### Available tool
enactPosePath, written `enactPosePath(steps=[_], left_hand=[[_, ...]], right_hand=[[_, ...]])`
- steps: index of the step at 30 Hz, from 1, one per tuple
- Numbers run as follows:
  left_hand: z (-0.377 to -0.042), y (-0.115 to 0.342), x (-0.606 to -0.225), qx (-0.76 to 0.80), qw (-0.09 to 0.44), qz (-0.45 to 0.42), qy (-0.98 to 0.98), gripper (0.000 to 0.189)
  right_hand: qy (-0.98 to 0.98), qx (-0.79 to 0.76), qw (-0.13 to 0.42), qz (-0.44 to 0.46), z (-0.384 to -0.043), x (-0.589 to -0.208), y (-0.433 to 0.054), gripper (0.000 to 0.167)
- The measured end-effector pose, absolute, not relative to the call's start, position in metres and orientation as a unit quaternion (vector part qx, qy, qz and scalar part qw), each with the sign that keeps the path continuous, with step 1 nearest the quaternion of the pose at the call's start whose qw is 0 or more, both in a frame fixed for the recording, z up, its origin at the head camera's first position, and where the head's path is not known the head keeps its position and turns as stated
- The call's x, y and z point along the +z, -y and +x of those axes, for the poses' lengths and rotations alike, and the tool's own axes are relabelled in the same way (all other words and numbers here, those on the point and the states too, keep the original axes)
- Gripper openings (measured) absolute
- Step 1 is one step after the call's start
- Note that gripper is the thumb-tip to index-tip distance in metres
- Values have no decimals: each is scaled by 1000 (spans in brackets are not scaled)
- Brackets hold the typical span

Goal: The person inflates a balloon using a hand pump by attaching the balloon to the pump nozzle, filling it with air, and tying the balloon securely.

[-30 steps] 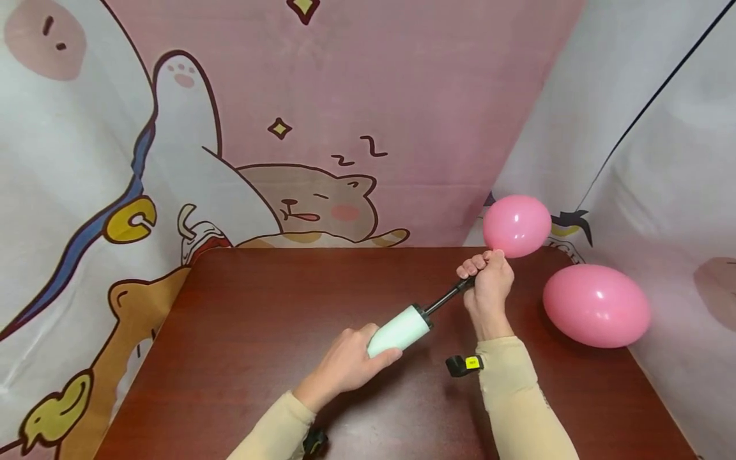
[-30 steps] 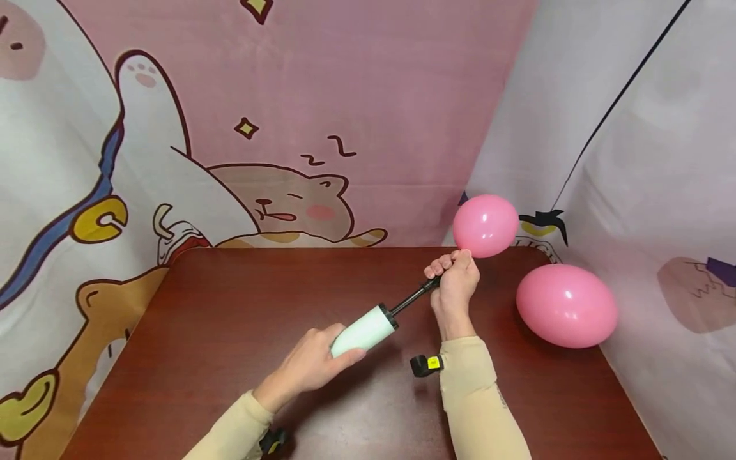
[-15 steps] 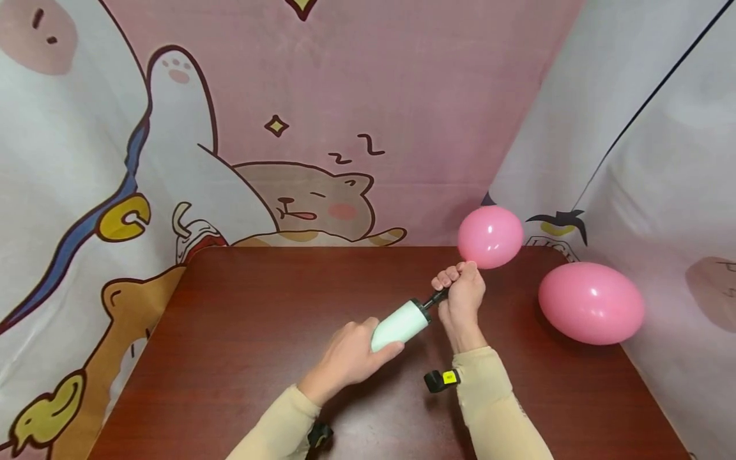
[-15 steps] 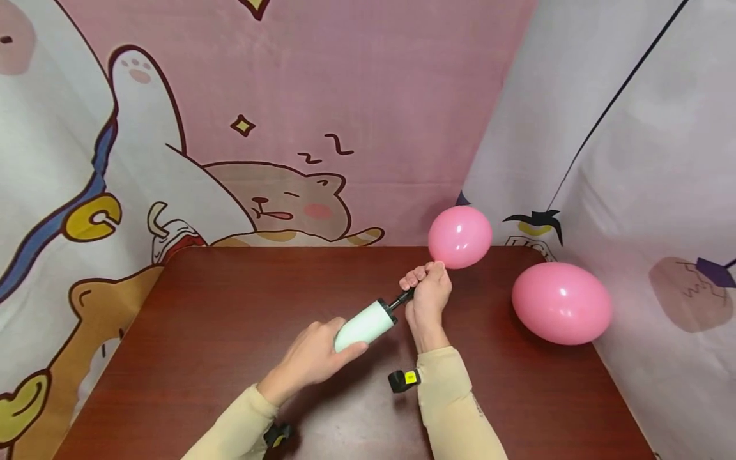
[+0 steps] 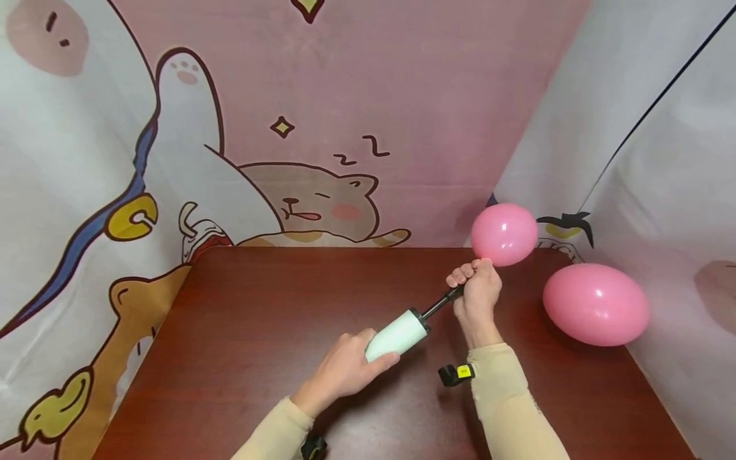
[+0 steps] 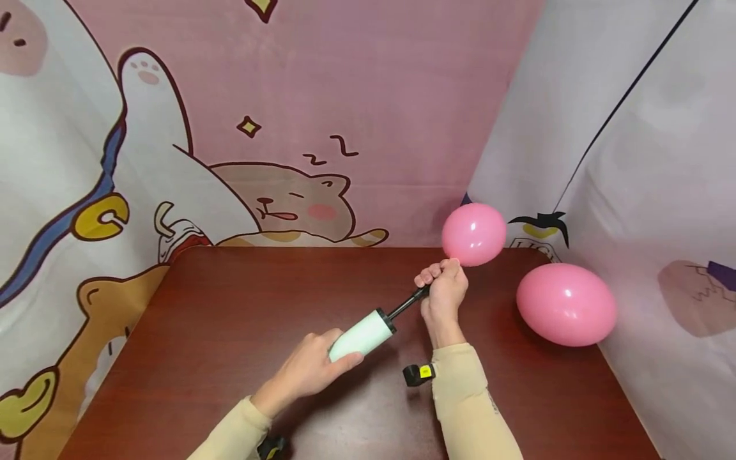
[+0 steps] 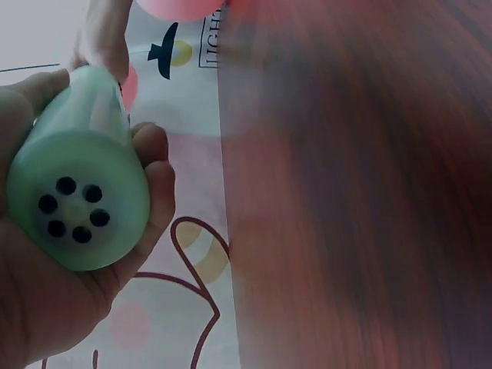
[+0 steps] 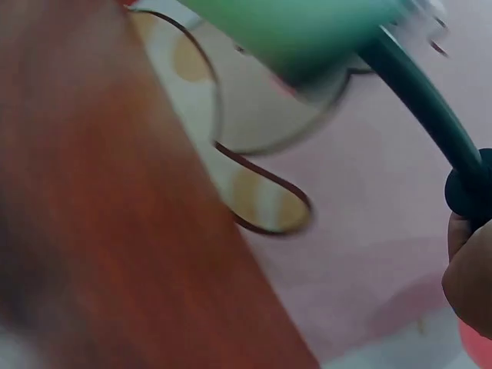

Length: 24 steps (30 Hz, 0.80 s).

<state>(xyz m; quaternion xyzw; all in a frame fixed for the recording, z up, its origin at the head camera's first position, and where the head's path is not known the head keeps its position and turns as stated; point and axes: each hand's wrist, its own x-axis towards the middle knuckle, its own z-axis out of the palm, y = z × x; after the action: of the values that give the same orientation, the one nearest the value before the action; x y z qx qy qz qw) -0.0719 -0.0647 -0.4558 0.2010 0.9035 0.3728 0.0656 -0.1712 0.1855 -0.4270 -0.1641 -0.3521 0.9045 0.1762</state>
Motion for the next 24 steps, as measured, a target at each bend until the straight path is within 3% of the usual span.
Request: enactPosePath(steps=[8,14,24], left_hand=[[-72,75,-452,343,36,237,-908,45],[-77,61,-445,300,24,235,-924,46],[-83,38,-450,359,23,204,-910,45]], right_hand=[[295,913,215,-180,-181,-410,-231,35],[315,911,200,-174,-171,-428,-200,38],[375,901,167,-140,-154,-439,-155,37]])
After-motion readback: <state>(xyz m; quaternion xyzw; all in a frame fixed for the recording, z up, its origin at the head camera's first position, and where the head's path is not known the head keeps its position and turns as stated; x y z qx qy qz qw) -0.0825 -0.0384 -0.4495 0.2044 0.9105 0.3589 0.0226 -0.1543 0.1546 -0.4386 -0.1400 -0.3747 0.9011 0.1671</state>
